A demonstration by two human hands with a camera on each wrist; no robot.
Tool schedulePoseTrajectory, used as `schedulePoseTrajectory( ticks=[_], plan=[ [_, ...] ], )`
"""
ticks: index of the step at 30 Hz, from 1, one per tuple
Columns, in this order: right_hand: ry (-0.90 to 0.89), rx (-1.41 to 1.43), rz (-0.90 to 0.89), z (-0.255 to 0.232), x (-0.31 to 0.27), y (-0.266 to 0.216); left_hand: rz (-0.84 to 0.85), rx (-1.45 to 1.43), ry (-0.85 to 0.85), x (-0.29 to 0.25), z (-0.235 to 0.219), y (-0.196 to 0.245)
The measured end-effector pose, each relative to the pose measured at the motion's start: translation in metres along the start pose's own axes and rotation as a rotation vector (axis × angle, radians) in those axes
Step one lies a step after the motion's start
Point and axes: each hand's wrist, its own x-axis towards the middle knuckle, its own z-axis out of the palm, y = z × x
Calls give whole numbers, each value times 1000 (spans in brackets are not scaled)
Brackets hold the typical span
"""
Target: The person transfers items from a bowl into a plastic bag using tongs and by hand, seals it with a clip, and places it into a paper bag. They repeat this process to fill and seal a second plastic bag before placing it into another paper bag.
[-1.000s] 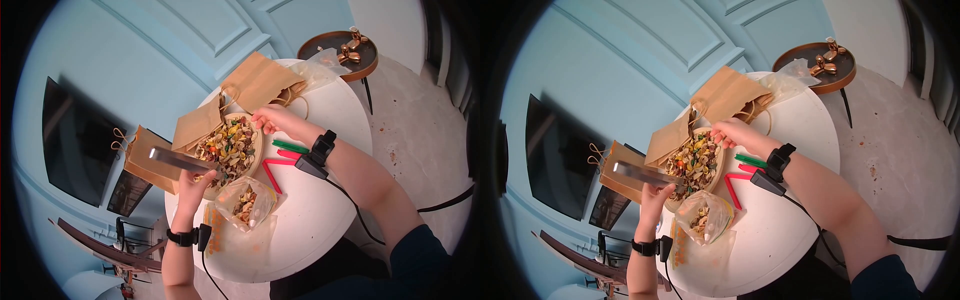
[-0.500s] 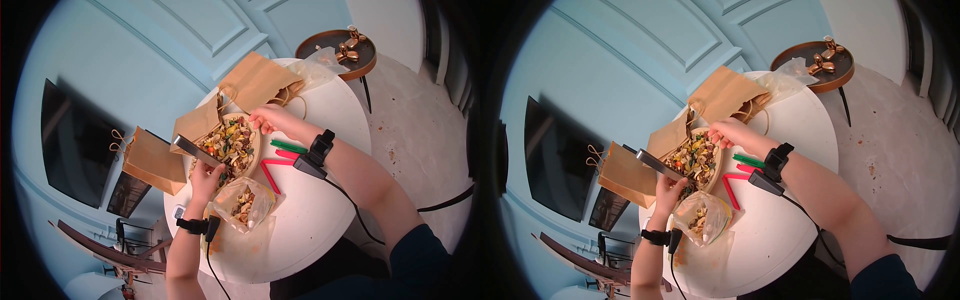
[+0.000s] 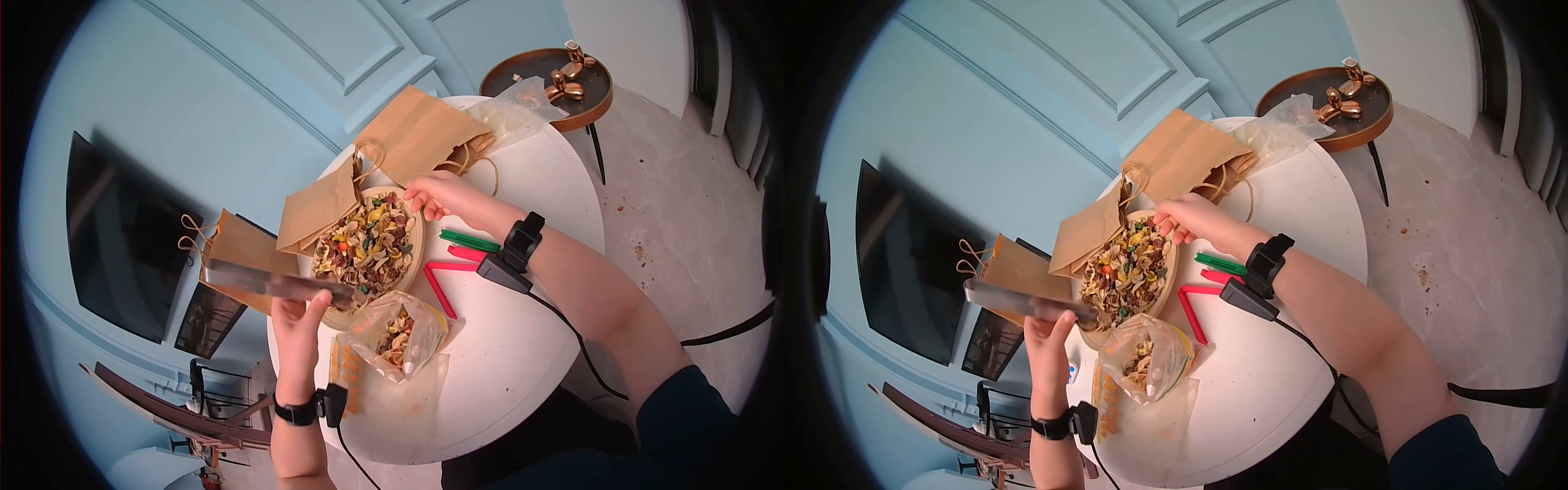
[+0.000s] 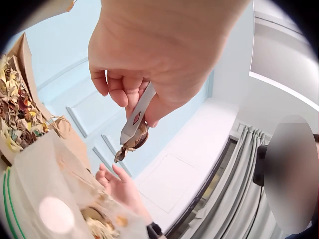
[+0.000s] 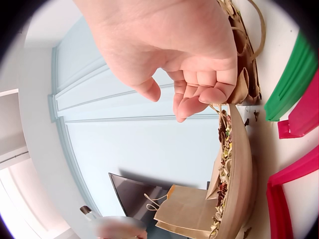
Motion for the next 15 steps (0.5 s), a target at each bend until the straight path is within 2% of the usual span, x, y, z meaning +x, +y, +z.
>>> schedulePoseTrajectory(
  ticks=[2, 9, 10, 15],
  plan=[
    [0, 0, 2, 1, 0, 0, -81, -46, -72, -16, 2, 16],
    [-1, -4, -5, 2, -2, 2, -40, 194, -118, -34, 0, 13],
    [4, -11, -2, 3, -2, 2, 19, 244, -91, -29, -2, 7],
    [7, -21, 8, 3, 0, 4, -26, 240, -65, 10, -14, -35]
  ],
)
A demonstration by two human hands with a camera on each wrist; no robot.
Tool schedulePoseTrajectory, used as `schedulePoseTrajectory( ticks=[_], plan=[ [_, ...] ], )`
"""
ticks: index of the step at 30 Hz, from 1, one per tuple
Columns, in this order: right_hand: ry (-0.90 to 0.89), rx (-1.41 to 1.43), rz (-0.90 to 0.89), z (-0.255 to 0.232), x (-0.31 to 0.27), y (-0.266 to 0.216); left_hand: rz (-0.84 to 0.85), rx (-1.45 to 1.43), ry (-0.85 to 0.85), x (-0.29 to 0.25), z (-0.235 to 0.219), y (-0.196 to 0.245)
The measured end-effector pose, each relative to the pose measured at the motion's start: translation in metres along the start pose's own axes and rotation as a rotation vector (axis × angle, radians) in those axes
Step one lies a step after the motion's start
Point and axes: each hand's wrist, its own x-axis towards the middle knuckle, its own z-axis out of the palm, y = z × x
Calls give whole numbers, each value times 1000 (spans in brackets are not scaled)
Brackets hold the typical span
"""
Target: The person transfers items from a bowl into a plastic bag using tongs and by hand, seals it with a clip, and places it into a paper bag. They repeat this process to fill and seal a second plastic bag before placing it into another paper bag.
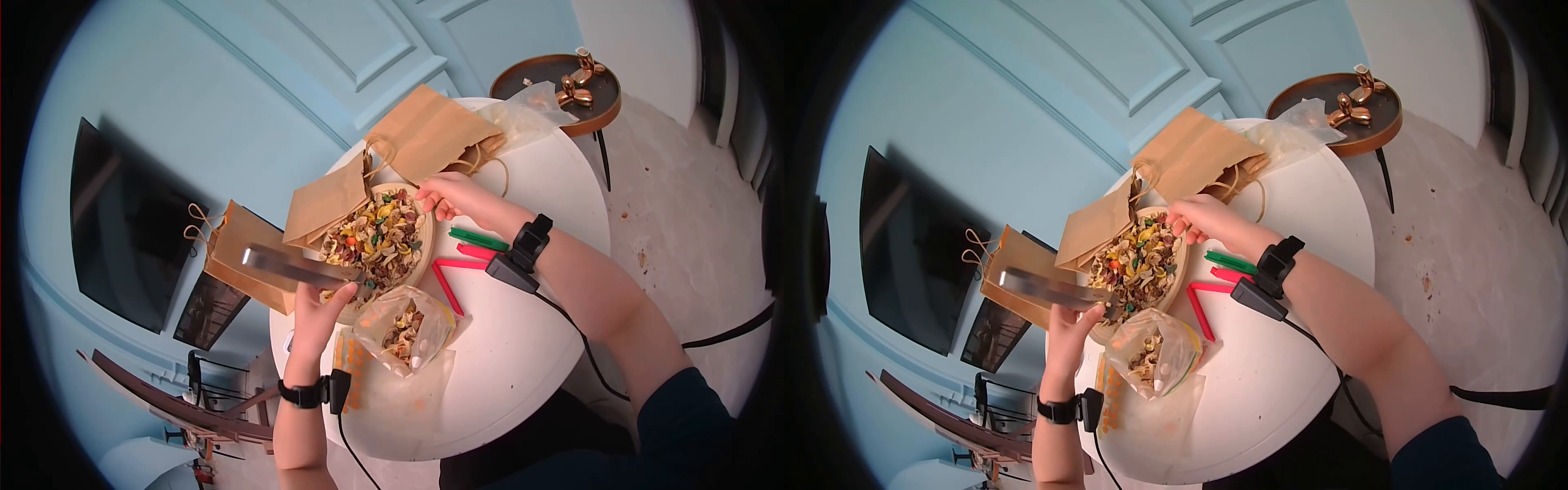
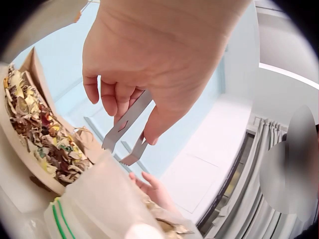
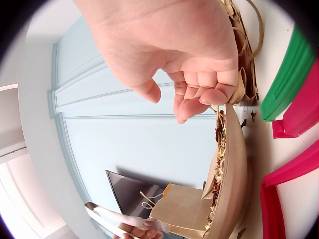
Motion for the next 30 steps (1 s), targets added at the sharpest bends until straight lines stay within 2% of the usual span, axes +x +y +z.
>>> schedulePoseTrajectory(
  ticks=[2, 4, 6, 14, 16, 25, 29, 30],
  plan=[
    [4, 0, 2, -2, 1, -1, -122, -10, -48, 11, 3, -16],
    [-3, -2, -1, -2, 1, -2, -91, 61, -72, 18, 5, -34],
    [0, -4, -11, -3, 1, -3, -131, 44, -150, 18, 14, -37],
    [-3, 4, -8, 0, -1, -3, -124, 32, -114, 25, 26, -45],
    [-7, 4, -11, -1, -1, -3, -62, 121, -110, 27, 27, -47],
    [-8, -7, -6, 1, -3, -5, -48, 221, -49, 28, 32, -52],
    [-6, 5, -10, 0, 0, -4, 12, 182, 41, 28, 26, -45],
    [-10, 3, -8, -1, 0, -4, 26, 98, 63, 30, 19, -44]
  ],
)
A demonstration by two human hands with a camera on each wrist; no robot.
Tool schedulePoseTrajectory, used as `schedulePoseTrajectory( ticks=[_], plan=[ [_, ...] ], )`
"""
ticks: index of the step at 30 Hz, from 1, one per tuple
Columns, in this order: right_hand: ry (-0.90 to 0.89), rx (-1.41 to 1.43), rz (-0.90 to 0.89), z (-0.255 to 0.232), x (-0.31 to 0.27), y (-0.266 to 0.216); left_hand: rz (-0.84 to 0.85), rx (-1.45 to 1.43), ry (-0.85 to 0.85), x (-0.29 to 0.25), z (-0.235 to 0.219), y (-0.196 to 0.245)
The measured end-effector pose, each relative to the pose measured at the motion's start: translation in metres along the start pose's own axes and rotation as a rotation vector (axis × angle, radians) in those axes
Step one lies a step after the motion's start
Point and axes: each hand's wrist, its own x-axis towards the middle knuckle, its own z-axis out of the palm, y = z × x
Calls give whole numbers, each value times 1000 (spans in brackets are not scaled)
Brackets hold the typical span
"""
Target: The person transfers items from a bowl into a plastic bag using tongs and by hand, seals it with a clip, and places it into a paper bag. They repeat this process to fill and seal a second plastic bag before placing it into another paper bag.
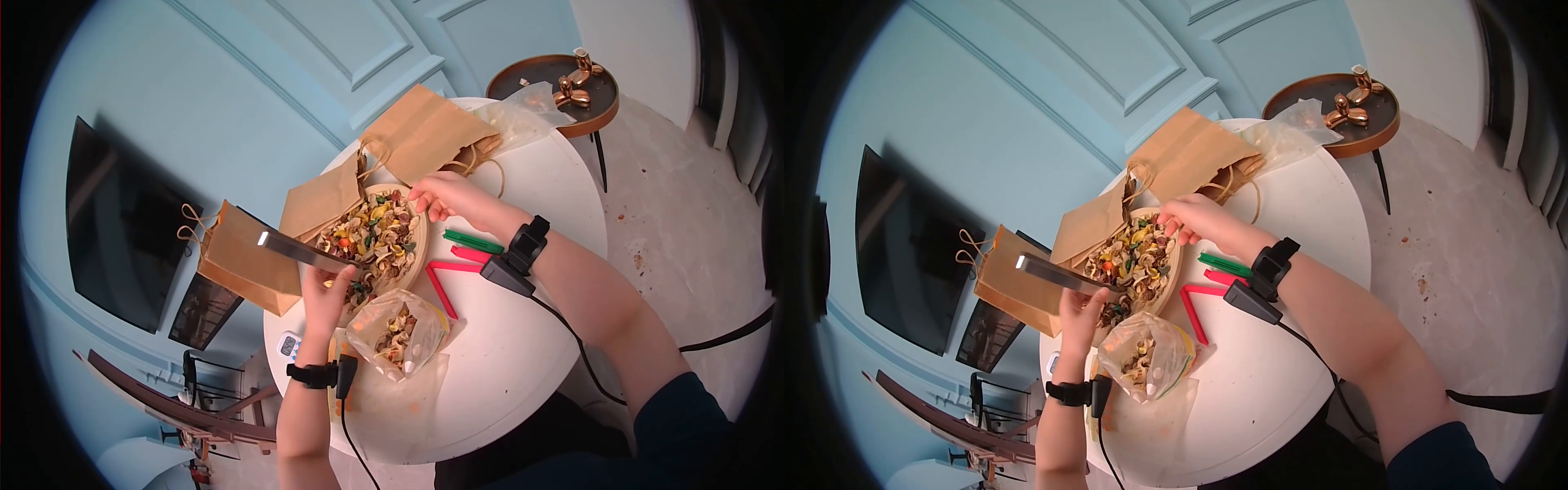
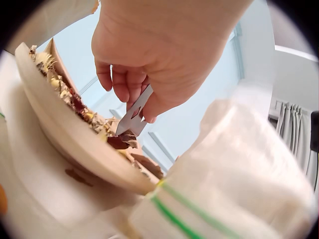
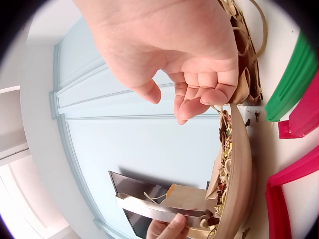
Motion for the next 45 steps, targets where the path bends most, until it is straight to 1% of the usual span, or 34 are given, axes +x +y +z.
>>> schedulePoseTrajectory(
  ticks=[1, 2, 4, 5, 6, 7, 8, 9, 12, 15, 16, 18, 19, 20, 22, 23, 24, 26, 28, 30, 31, 32, 34, 35, 40, 42, 45],
  plan=[
    [-5, -1, 3, 0, 0, 0, 10, -84, 24, 1, -6, 2],
    [-5, -1, 4, 0, 0, 0, 9, -84, 24, -1, -10, 9],
    [-4, -13, -5, 0, 0, 0, -9, -220, 76, -9, -19, 34],
    [-4, -11, -4, 0, 0, 0, 27, -271, 62, -13, -23, 43],
    [0, -8, -2, 0, -1, 0, 25, -270, 62, -22, -26, 59],
    [4, -6, -1, 0, -1, 0, -2, -311, 13, -32, -27, 77],
    [2, -6, 0, 0, -1, 0, -28, -352, -37, -41, -28, 85],
    [-2, -5, -5, 0, -1, 0, -71, -341, -76, -50, -32, 83],
    [-12, -4, -9, 0, -1, 2, -51, -295, -171, -68, -34, 86],
    [-5, -7, -3, 1, -1, 4, -16, -375, -135, -63, -33, 89],
    [9, -8, 1, 2, -1, 5, -17, -374, -130, -58, -36, 83],
    [0, -9, 6, 2, -1, 5, -21, -149, -44, -40, -42, 57],
    [-3, -9, 10, 2, -1, 5, -47, -191, -78, -31, -40, 51],
    [-3, -11, 7, 1, 0, 4, -44, -192, -76, -27, -38, 40],
    [-11, -6, 3, 0, 0, 4, -153, -107, -117, -16, -33, 18],
    [-9, -7, 0, 0, 0, 4, -103, -63, -115, -12, -27, 13],
    [-2, -5, 0, 0, 0, 3, -100, -64, -116, -10, -23, 9],
    [8, -5, 3, -1, 0, 4, -79, 78, -181, -6, -15, 4],
    [7, -15, -2, -1, 2, 4, -71, 77, -163, -1, -7, -10],
    [6, -19, -1, -1, 2, 4, -102, 60, -168, 1, -1, -8],
    [9, -20, -3, -1, 2, 4, -92, 144, -164, 1, 0, -5],
    [7, -20, 3, -1, 1, 3, -98, 143, -165, 2, 2, -8],
    [3, -31, 8, 0, 1, 1, -23, 232, -139, 4, 5, -13],
    [3, -31, 8, 0, 1, 2, -61, 259, -144, 4, 6, -11],
    [-3, -24, -12, -1, 1, 2, -105, 181, -126, 5, 3, -27],
    [-1, -24, -11, 0, 0, 1, -107, 146, -119, 4, 2, -20],
    [3, -26, -8, 0, 0, 2, -71, 228, -92, 2, -3, -12]
  ],
)
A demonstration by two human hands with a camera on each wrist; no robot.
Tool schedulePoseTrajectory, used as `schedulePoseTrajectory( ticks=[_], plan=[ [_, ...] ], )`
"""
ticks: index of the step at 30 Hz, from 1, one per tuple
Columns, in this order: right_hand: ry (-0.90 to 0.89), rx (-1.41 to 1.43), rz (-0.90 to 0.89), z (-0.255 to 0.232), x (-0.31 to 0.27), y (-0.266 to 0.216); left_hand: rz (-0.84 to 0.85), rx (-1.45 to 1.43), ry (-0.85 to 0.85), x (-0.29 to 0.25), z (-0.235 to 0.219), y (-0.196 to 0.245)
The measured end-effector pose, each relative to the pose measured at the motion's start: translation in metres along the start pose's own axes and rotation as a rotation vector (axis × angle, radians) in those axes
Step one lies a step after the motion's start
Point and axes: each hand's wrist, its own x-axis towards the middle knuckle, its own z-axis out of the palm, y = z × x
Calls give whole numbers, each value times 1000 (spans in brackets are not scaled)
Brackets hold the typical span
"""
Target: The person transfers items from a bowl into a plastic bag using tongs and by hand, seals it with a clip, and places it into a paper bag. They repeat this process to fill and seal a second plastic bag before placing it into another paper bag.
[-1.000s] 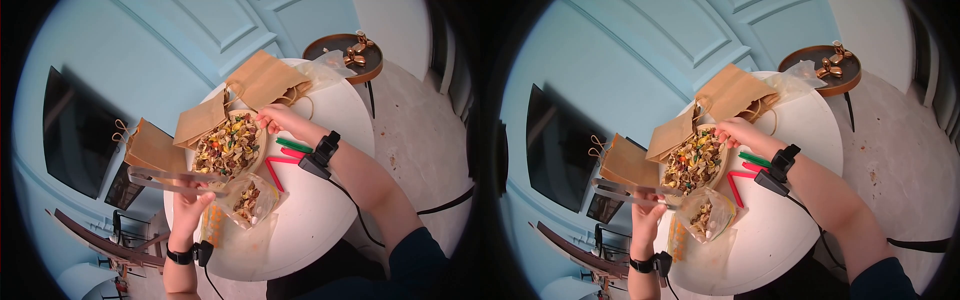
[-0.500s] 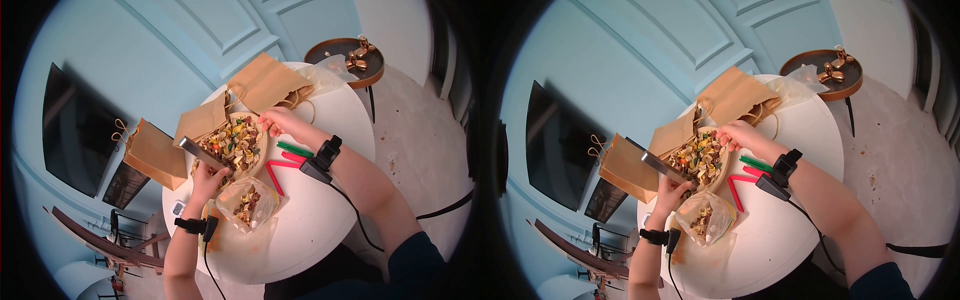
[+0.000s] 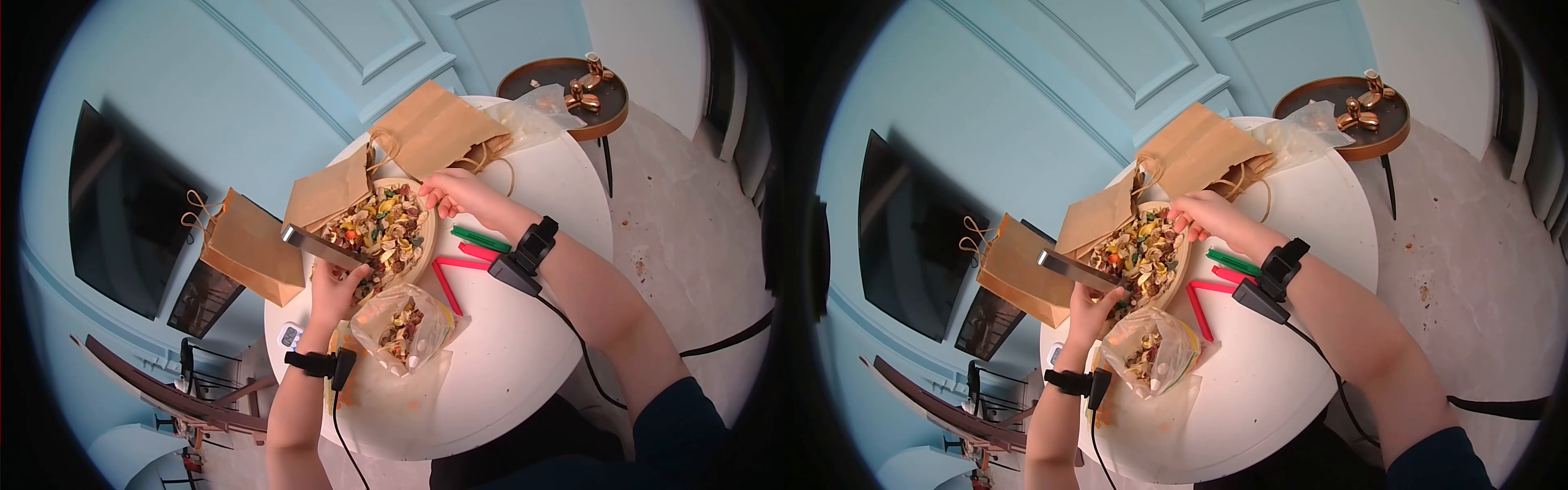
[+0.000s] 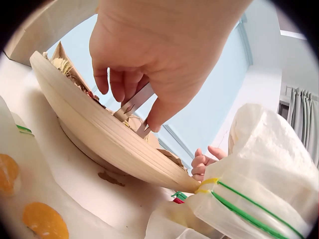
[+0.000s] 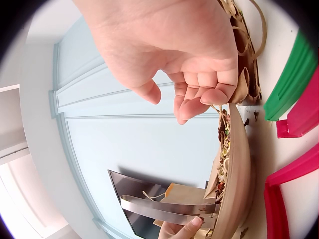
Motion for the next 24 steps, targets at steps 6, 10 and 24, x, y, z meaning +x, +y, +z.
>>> schedulePoseTrajectory(
  ticks=[6, 10, 24],
  plan=[
    [-2, -3, 2, 0, -1, 0, 72, -80, 46, 5, 7, -18],
    [-8, -2, 3, -1, 1, 2, 17, -51, 42, 7, 6, -14],
    [-15, 0, 15, 0, 0, 2, 20, -449, 192, -12, -29, 25]
  ],
)
